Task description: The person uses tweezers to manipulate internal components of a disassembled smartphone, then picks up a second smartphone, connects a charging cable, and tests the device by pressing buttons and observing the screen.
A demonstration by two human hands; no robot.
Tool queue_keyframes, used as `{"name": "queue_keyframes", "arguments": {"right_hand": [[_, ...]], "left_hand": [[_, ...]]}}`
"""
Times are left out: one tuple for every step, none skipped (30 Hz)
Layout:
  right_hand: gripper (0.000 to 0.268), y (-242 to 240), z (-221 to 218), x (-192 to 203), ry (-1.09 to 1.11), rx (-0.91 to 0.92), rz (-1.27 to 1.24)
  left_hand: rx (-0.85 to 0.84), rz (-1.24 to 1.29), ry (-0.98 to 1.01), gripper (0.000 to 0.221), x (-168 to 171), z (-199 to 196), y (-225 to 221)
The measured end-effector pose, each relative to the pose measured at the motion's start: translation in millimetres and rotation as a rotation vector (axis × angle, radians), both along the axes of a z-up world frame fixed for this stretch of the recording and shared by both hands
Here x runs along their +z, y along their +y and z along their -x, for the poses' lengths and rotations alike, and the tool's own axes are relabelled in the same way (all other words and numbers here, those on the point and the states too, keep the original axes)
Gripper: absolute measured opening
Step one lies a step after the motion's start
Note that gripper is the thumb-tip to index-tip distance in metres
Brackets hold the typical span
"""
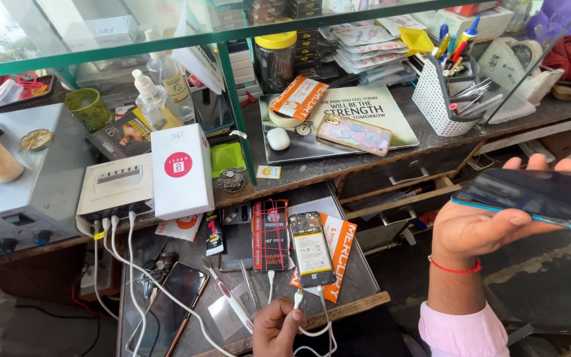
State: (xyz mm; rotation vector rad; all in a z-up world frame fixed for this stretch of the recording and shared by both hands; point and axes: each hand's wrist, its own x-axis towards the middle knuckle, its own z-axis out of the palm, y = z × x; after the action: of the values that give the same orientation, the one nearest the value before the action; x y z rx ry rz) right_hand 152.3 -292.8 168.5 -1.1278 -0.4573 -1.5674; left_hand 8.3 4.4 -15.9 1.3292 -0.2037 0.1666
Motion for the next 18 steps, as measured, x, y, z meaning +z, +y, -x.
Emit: {"name": "queue_keyframes", "arguments": {"right_hand": [[0.066, -2, -1, -2, 0.005, -0.002, 0.009], [0.066, -5, -3, -3, 0.008, -0.008, 0.016], [0.064, -8, -4, -5, 0.012, -0.008, 0.033], [0.063, -9, -4, -7, 0.010, -0.016, 0.042], [0.063, -9, -4, -8, 0.009, -0.025, 0.050], [0.062, -9, -5, -9, 0.001, -0.045, 0.052], [0.062, -9, -7, -9, -0.009, -0.046, 0.052], [0.062, -13, -7, -8, -0.016, -0.064, 0.055], [0.063, -17, -9, -6, -0.026, -0.063, 0.058], [0.064, -14, -8, -9, -0.016, -0.014, 0.032], [0.065, -10, -6, -11, -0.008, 0.032, 0.006], [0.066, -11, 1, -10, 0.010, 0.107, -0.032], [0.067, -7, 1, -9, 0.024, 0.146, -0.058], [0.067, -11, 5, -5, 0.030, 0.160, -0.074], [0.067, -9, 3, -2, 0.031, 0.138, -0.076], [0.068, -7, 4, 1, 0.038, 0.141, -0.086], [0.069, -4, 6, 4, 0.045, 0.144, -0.097], [0.071, -2, 7, 7, 0.048, 0.170, -0.113]], "left_hand": [[-0.011, 0.011, -0.005, 0.026, 2, 1, 0], [-0.007, 0.009, -0.005, 0.026, 3, 0, -1], [-0.003, 0.006, -0.005, 0.026, 3, 0, -1], [0.001, 0.004, -0.003, 0.026, 3, 1, -1], [-0.001, 0.006, -0.001, 0.025, 1, 1, 0], [-0.004, 0.010, 0.001, 0.025, -1, 1, 0], [-0.006, 0.014, 0.003, 0.025, -3, 0, 0], [0.002, 0.033, -0.015, 0.025, -6, -2, -4], [0.010, 0.052, -0.033, 0.024, -8, -4, -8], [0.046, 0.059, -0.047, 0.024, -10, 0, -4], [0.022, 0.066, -0.028, 0.023, -12, 3, -1], [0.003, 0.078, -0.013, 0.023, -11, 3, -2], [-0.015, 0.090, 0.001, 0.022, -11, 4, -1], [-0.014, 0.093, 0.003, 0.022, -11, 2, -3], [-0.012, 0.097, 0.005, 0.022, -11, 0, -3], [-0.002, 0.096, 0.011, 0.023, -11, 2, -2], [-0.007, 0.078, 0.004, 0.022, -12, 3, -3], [-0.005, 0.056, -0.008, 0.022, -12, 1, -3]]}}
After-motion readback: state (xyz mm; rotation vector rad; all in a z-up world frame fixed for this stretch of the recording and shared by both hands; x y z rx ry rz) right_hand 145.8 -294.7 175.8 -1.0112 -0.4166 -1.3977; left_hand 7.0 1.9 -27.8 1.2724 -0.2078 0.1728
